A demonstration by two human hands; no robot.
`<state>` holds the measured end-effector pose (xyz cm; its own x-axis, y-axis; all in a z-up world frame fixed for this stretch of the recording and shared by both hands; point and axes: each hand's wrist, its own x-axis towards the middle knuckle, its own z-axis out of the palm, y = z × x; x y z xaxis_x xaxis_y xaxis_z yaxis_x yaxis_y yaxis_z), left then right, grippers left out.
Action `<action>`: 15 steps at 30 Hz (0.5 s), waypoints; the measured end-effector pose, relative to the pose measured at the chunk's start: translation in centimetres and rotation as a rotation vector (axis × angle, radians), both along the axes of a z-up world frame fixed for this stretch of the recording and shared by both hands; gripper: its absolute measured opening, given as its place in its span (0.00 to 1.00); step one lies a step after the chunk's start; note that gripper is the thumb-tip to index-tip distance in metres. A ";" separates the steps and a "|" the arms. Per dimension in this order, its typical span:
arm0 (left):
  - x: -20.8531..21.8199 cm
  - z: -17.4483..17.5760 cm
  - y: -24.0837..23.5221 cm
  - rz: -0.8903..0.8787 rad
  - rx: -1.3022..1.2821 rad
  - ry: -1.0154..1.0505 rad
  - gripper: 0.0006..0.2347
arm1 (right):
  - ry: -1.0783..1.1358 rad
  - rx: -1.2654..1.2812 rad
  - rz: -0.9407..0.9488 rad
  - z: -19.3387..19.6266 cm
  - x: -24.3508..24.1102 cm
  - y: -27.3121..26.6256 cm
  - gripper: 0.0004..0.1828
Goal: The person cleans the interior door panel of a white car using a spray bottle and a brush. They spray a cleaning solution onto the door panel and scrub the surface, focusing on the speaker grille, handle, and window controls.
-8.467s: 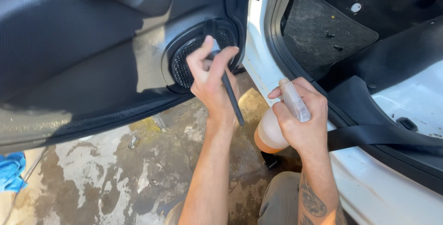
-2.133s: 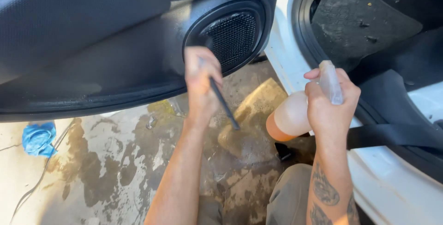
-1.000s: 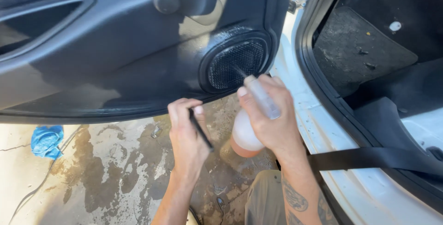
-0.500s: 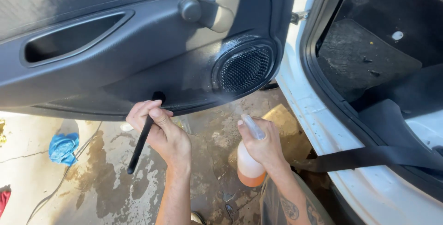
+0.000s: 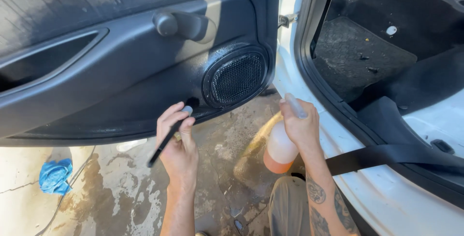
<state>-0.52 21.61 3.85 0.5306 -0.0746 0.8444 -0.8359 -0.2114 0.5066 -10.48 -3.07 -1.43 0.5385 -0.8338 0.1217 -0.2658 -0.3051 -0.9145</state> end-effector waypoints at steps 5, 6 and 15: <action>-1.2 0.9 -0.2 0.011 0.030 0.023 0.05 | -0.084 -0.079 -0.014 5.2 -0.7 1.1 0.22; -1.3 0.9 -0.3 0.006 0.016 0.039 0.05 | -0.145 -0.116 -0.006 6.2 -0.8 1.5 0.20; -2.4 1.5 -0.5 0.008 -0.021 0.051 0.04 | -0.292 -0.172 0.295 9.8 -0.6 4.8 0.28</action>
